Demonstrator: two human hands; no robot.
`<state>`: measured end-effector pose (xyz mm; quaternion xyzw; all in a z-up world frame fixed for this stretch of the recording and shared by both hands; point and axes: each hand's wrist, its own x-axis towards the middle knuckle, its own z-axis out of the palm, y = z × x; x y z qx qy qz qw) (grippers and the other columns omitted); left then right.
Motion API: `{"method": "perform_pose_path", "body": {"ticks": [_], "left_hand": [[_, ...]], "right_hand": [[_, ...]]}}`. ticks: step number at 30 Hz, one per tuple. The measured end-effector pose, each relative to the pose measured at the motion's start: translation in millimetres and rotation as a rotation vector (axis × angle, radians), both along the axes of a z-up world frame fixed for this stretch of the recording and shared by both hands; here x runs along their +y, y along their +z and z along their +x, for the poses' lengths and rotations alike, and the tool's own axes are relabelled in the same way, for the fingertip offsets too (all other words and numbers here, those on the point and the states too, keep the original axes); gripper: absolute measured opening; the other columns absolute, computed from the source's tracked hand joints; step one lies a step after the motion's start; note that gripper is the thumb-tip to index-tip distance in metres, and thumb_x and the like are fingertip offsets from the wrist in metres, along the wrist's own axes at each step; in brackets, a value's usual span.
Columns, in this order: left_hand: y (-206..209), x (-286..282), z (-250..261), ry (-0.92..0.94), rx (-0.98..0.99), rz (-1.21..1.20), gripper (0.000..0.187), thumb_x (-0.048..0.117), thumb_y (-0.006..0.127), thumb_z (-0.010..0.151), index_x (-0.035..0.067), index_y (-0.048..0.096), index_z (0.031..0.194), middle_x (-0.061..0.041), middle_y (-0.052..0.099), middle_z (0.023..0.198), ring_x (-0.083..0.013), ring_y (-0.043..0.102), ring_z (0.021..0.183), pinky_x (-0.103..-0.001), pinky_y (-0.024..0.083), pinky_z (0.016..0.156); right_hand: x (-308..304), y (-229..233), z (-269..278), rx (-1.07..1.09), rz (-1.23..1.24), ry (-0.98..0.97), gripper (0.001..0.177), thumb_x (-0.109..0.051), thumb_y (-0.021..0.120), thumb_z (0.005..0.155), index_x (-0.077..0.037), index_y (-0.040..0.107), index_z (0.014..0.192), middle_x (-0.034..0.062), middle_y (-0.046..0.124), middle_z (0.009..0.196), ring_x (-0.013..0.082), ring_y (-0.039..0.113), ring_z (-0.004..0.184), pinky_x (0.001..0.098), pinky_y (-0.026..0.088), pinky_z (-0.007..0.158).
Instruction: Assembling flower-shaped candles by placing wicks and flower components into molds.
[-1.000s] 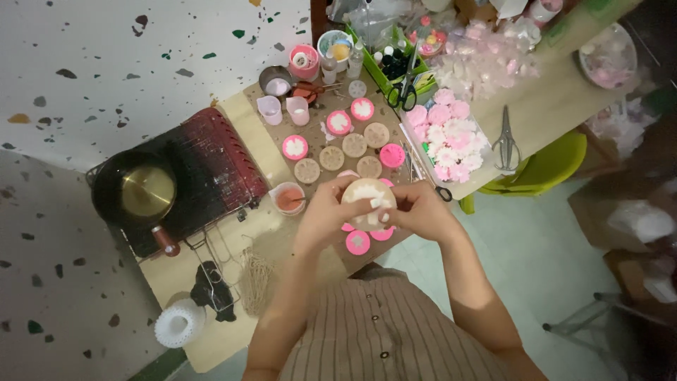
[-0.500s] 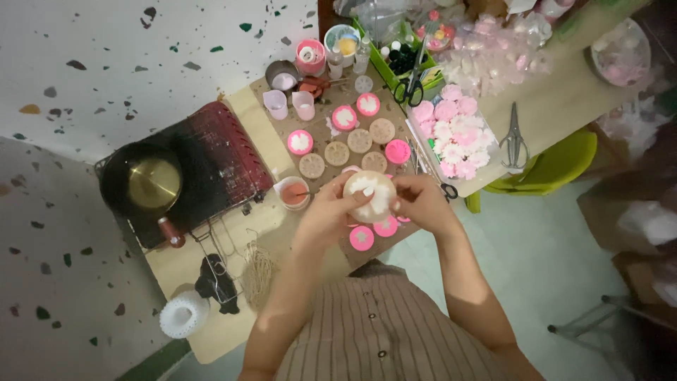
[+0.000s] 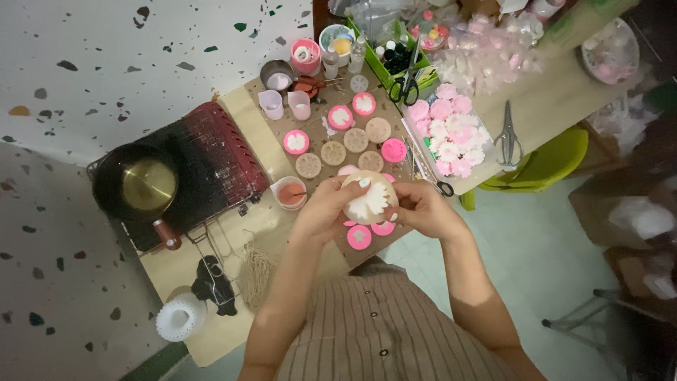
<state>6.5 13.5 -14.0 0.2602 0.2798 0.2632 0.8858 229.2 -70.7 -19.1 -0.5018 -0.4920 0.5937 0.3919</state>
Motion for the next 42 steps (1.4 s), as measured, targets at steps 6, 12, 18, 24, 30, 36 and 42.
{"method": "perform_pose_path", "body": {"ticks": [6,12,18,24,30,36,42], "left_hand": [[5.5,-12.0,9.9,0.220,0.107,0.241,0.042,0.024,0.071,0.095,-0.007,0.066,0.124,-0.010,0.073,0.108,-0.0144,0.070,0.091,-0.027,0.056,0.077],[8.7,-9.2,4.2,0.205,0.097,0.213,0.046,0.025,0.071,0.094,-0.007,0.063,0.126,-0.010,0.073,0.107,-0.0155,0.071,0.091,-0.029,0.057,0.078],[-4.1,-6.6,2.4,0.211,0.063,0.060,0.050,0.021,0.070,0.092,-0.003,0.055,0.133,-0.009,0.070,0.113,-0.0172,0.071,0.099,-0.034,0.060,0.084],[-7.8,-4.8,-4.0,0.120,-0.050,-0.018,0.043,0.020,0.068,0.096,-0.007,0.059,0.129,-0.013,0.071,0.114,-0.0200,0.072,0.100,-0.035,0.059,0.090],[-13.1,-3.4,-5.3,0.201,0.159,0.266,0.037,0.017,0.070,0.094,-0.004,0.066,0.123,-0.009,0.073,0.111,-0.0148,0.070,0.098,-0.030,0.056,0.087],[-19.8,-8.0,6.2,0.330,0.219,0.283,0.031,0.021,0.067,0.098,-0.004,0.069,0.117,-0.007,0.073,0.104,-0.0134,0.069,0.092,-0.029,0.056,0.082],[4.4,-16.8,11.0,0.262,0.056,0.040,0.025,0.025,0.064,0.097,0.005,0.069,0.112,-0.001,0.071,0.101,-0.0104,0.067,0.094,-0.031,0.058,0.081]], "right_hand": [[0.4,5.8,-18.1,-0.143,0.089,-0.180,0.033,-0.002,0.082,0.074,0.002,0.074,0.106,0.0001,0.075,0.093,0.0071,0.070,0.082,0.0261,0.061,0.071],[-4.2,1.5,-23.7,0.015,0.021,-0.132,0.025,-0.014,0.081,0.087,0.000,0.074,0.106,0.0014,0.074,0.086,0.0082,0.068,0.073,0.0256,0.056,0.065],[-7.3,-10.8,-20.2,0.156,0.079,-0.030,0.025,-0.016,0.082,0.090,0.000,0.072,0.106,0.0010,0.072,0.093,0.0089,0.068,0.083,0.0263,0.056,0.071],[-0.8,-25.7,-15.3,0.114,0.070,-0.010,0.028,-0.016,0.081,0.088,0.001,0.072,0.109,0.0042,0.076,0.096,0.0121,0.072,0.088,0.0279,0.059,0.079],[6.2,-28.3,-17.7,-0.206,0.025,-0.120,0.031,-0.016,0.081,0.089,-0.003,0.074,0.117,0.0067,0.074,0.092,0.0139,0.064,0.079,0.0294,0.052,0.070],[-15.0,76.3,-65.1,-0.798,0.687,-0.408,0.059,-0.012,0.085,0.074,-0.007,0.065,0.129,0.0124,0.058,0.128,0.0288,0.061,0.117,0.0393,0.053,0.097],[-7.1,66.2,-64.4,-0.832,0.681,-0.356,0.064,-0.015,0.090,0.071,-0.007,0.065,0.130,0.0125,0.056,0.127,0.0304,0.057,0.116,0.0373,0.053,0.090]]}}
